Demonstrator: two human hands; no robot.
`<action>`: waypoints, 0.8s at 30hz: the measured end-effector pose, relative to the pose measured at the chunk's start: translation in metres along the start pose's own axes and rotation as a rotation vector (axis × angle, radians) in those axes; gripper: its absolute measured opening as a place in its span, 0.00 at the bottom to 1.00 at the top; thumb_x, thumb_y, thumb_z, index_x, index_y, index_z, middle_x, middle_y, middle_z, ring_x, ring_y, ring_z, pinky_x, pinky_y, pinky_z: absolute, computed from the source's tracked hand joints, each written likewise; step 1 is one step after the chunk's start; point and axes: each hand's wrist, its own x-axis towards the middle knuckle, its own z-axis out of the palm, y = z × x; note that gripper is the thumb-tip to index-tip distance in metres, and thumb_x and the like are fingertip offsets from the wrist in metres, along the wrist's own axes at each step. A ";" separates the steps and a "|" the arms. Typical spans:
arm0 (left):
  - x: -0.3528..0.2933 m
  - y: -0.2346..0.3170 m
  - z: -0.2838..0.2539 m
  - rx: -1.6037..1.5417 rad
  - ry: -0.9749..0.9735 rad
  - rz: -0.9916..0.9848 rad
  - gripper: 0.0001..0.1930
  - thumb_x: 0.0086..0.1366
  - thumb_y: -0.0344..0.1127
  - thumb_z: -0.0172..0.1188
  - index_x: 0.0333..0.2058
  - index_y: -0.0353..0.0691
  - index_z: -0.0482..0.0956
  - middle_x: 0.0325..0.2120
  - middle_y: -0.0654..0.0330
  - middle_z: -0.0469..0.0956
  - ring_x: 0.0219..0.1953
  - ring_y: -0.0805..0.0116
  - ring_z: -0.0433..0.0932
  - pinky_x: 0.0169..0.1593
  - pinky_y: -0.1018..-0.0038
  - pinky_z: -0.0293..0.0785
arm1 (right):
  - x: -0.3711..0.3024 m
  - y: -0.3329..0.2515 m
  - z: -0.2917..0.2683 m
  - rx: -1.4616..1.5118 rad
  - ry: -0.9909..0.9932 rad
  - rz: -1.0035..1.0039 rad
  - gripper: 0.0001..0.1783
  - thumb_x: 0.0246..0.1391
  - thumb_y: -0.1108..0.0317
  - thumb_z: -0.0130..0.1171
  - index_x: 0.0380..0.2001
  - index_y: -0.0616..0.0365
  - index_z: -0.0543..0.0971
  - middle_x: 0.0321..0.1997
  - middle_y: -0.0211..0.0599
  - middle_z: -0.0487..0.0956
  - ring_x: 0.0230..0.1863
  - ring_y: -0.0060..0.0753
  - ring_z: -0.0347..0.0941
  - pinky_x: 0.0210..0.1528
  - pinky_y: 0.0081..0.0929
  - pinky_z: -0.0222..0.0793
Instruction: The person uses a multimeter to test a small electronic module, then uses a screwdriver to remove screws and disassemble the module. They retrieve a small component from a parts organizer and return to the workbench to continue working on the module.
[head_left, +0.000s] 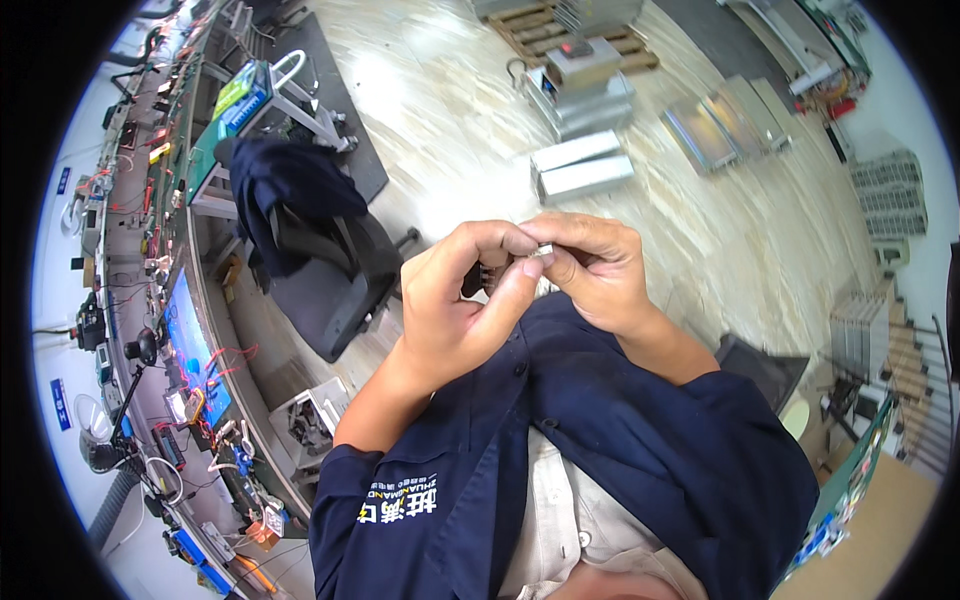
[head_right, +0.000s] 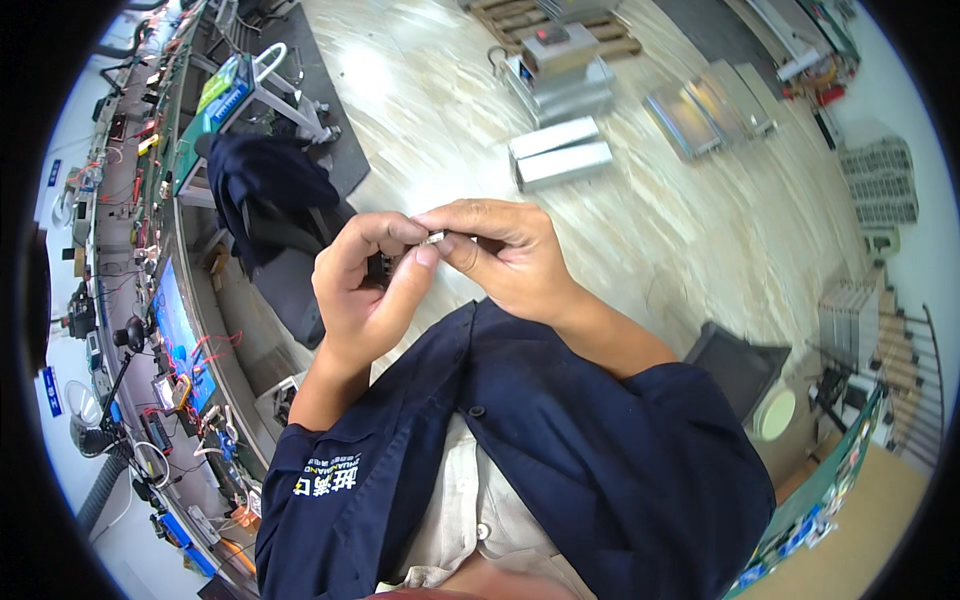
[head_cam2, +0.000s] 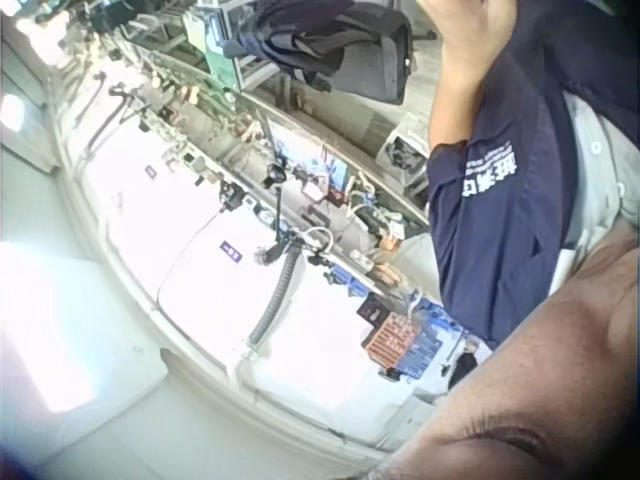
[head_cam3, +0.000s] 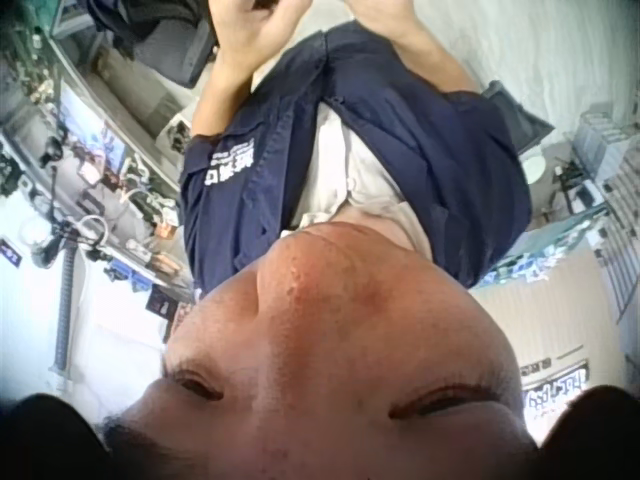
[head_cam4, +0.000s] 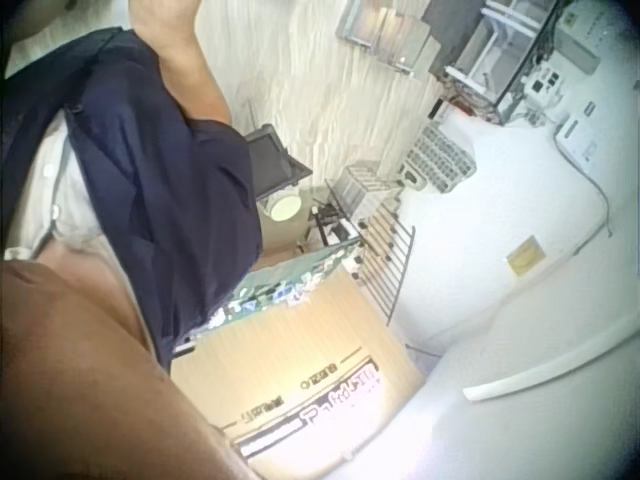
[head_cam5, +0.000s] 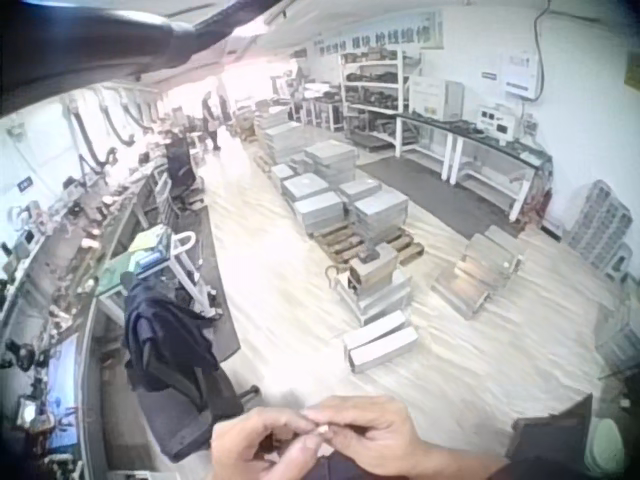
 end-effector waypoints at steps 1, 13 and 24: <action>0.037 -0.016 -0.009 0.014 0.007 0.005 0.09 0.61 0.19 0.67 0.40 0.31 0.79 0.23 0.64 0.78 0.23 0.83 0.72 0.27 0.83 0.69 | 0.041 0.013 -0.014 -0.002 -0.018 -0.003 0.13 0.63 0.77 0.63 0.50 0.65 0.84 0.47 0.45 0.86 0.47 0.30 0.83 0.48 0.26 0.79; 0.438 -0.323 -0.204 0.069 0.056 -0.268 0.07 0.64 0.29 0.66 0.39 0.35 0.81 0.20 0.62 0.77 0.23 0.82 0.71 0.27 0.79 0.67 | 0.513 0.274 -0.057 0.028 0.062 0.304 0.16 0.68 0.77 0.57 0.56 0.73 0.78 0.49 0.42 0.84 0.48 0.26 0.80 0.52 0.26 0.77; 0.711 -0.581 -0.471 0.098 -0.034 -0.338 0.09 0.65 0.35 0.66 0.34 0.35 0.78 0.17 0.52 0.78 0.18 0.60 0.79 0.25 0.68 0.72 | 0.888 0.506 -0.011 -0.036 -0.050 0.494 0.17 0.71 0.73 0.54 0.57 0.74 0.76 0.46 0.44 0.84 0.44 0.28 0.82 0.51 0.29 0.80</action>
